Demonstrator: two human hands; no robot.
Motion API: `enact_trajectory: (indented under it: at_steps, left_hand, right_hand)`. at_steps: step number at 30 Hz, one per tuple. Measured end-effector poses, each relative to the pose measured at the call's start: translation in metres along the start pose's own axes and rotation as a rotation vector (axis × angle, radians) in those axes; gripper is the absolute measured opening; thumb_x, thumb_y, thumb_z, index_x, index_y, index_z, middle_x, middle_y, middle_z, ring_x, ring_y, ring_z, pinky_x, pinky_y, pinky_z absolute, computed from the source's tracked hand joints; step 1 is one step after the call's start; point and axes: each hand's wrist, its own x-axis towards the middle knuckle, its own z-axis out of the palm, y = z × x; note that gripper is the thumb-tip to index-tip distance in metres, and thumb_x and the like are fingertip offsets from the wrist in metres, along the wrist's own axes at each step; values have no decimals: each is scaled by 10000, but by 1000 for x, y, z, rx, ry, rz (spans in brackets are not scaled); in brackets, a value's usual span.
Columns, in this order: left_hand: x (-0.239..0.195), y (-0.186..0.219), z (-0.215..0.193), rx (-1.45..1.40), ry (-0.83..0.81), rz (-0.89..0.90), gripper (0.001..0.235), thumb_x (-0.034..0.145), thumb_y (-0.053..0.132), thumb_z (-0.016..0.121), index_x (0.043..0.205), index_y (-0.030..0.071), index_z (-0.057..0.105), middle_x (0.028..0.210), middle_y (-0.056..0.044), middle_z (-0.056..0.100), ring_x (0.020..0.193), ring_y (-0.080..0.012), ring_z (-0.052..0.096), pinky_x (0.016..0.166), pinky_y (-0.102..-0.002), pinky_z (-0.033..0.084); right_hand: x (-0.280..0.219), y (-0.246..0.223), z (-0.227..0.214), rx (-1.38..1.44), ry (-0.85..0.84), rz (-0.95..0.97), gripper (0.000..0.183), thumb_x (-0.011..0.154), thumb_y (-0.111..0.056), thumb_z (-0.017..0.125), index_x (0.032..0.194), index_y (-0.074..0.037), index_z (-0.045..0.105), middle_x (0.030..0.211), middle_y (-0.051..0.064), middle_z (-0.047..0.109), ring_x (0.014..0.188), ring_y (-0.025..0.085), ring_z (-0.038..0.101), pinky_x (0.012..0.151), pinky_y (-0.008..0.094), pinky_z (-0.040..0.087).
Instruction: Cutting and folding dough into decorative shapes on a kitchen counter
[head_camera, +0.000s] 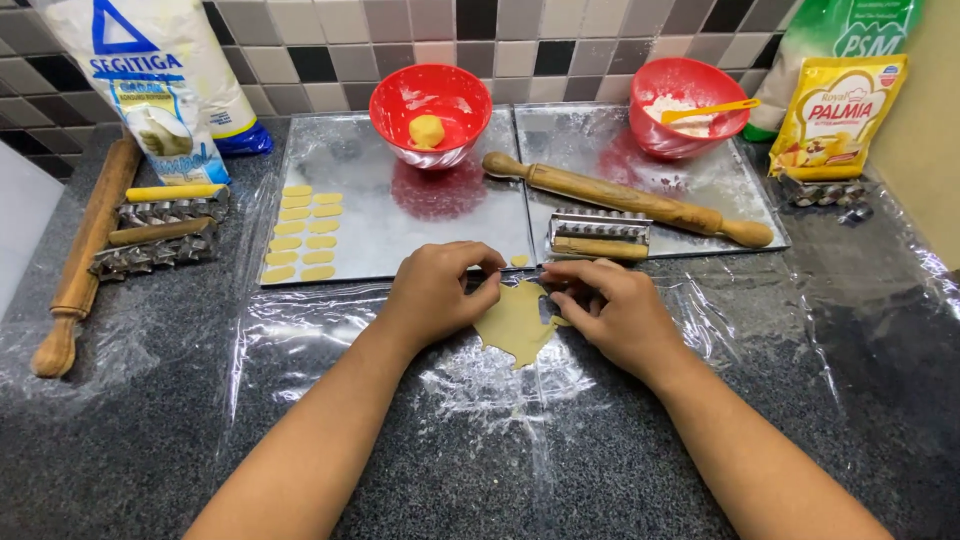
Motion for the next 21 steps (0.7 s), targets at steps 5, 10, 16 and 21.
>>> enact_trajectory:
  at_steps: [5,10,16,21]
  left_hand:
    - [-2,-2,6,93,-30,73,197,825,157,698,1006,131,770,820,-68,780,689,-278,704,677,-350,566]
    - [-4,0,11,141,-35,138,233,824,156,699,1044,129,771,848,-54,786,740,-249,659,773,-336,527]
    - [-3,-2,17,142,-15,200,231,838,153,694,1063,157,750,971,-23,767,834,-229,655,784,-347,527]
    - [-2,0,19,276,-52,161,398,889,208,665,1282,149,680,1254,-40,688,1008,-224,562,845,-366,446]
  right_hand:
    - [3,3,-2,9,-50,-153,287,827,-55,756,1103,-130,762,982,57,802,838,243,740,661,329,581]
    - [3,-3,-20,26,-183,-148,158,790,-79,794,946,-80,767,938,96,781,787,262,736,637,371,604]
    - [2,8,-24,-19,-347,-127,225,745,-174,856,941,-75,805,943,112,744,823,322,714,733,448,583]
    - [4,3,-21,-29,-323,-110,74,795,-106,805,866,-91,817,871,77,748,787,281,727,729,400,582]
